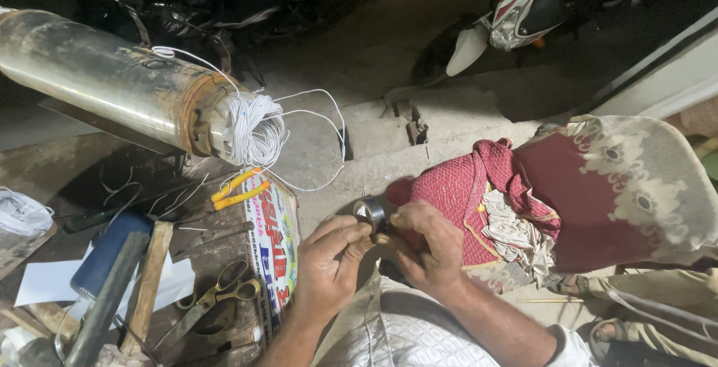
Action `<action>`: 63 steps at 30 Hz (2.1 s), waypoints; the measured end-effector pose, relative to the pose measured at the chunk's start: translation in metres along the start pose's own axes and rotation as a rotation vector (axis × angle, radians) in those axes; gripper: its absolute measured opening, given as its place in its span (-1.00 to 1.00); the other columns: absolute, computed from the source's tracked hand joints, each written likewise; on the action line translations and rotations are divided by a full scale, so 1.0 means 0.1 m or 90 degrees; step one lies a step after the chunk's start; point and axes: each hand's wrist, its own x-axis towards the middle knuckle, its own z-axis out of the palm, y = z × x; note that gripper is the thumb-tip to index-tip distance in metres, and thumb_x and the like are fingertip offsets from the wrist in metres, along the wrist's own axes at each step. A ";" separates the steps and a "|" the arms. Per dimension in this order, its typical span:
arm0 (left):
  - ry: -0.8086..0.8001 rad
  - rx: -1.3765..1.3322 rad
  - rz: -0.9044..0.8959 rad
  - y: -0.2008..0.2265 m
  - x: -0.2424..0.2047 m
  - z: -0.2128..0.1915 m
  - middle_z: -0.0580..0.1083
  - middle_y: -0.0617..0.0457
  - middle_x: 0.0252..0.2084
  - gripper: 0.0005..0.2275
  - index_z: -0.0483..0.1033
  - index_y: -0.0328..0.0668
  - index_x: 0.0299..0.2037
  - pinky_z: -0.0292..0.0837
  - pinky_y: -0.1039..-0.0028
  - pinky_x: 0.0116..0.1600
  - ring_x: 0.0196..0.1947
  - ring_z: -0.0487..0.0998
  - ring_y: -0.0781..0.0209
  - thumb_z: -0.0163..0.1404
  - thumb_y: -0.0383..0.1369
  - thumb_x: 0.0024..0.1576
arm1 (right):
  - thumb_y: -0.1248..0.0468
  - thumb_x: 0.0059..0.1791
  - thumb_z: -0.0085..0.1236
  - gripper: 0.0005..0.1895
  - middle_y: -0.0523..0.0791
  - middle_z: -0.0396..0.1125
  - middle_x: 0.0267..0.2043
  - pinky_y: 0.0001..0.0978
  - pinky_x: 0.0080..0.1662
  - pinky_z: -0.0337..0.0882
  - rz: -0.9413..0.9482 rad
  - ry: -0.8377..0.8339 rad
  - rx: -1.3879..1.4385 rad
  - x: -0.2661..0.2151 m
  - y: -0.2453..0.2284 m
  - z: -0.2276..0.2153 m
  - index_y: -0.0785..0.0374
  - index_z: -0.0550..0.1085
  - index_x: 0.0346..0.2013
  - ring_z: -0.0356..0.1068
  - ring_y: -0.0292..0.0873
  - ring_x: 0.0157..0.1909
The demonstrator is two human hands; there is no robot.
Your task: The person twists two copper wire ends together, uses pliers to tighten the connection, retrieves a roll of electrical tape from a drawer, cuts a piece with scissors, and wraps the tape around the joined wires to insulate the connection.
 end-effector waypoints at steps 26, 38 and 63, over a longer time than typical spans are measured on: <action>0.030 0.123 0.043 -0.03 -0.08 0.01 0.57 -0.09 -0.11 -0.87 0.61 -0.35 -0.14 0.52 0.31 0.02 -0.07 0.59 0.00 0.13 -0.50 0.14 | 0.53 -0.16 0.39 -0.64 -0.09 0.41 -0.16 -0.39 -0.22 0.53 -0.076 0.010 0.009 0.01 0.01 0.07 0.27 0.32 -0.35 0.48 -0.15 -0.20; -0.149 -0.505 -0.273 -0.51 -0.06 -0.20 0.50 0.02 -0.07 -0.79 0.53 -0.37 -0.04 0.48 0.47 0.06 -0.08 0.51 0.28 0.01 -0.32 0.32 | 0.34 0.00 0.28 -0.63 0.00 0.40 0.11 -0.29 0.08 0.46 0.307 -0.318 0.311 0.10 0.36 -0.17 0.35 0.51 0.09 0.43 -0.11 0.13; 0.157 0.528 0.199 0.26 0.15 0.07 0.46 -0.03 -0.28 -0.91 0.44 -0.26 -0.31 0.47 0.25 -0.23 -0.36 0.52 -0.02 0.09 -0.53 0.04 | 0.42 -0.23 0.43 -0.60 0.06 0.44 -0.10 -0.26 -0.18 0.55 -0.064 -0.159 -0.099 0.21 -0.05 0.01 0.37 0.50 -0.14 0.53 0.01 -0.15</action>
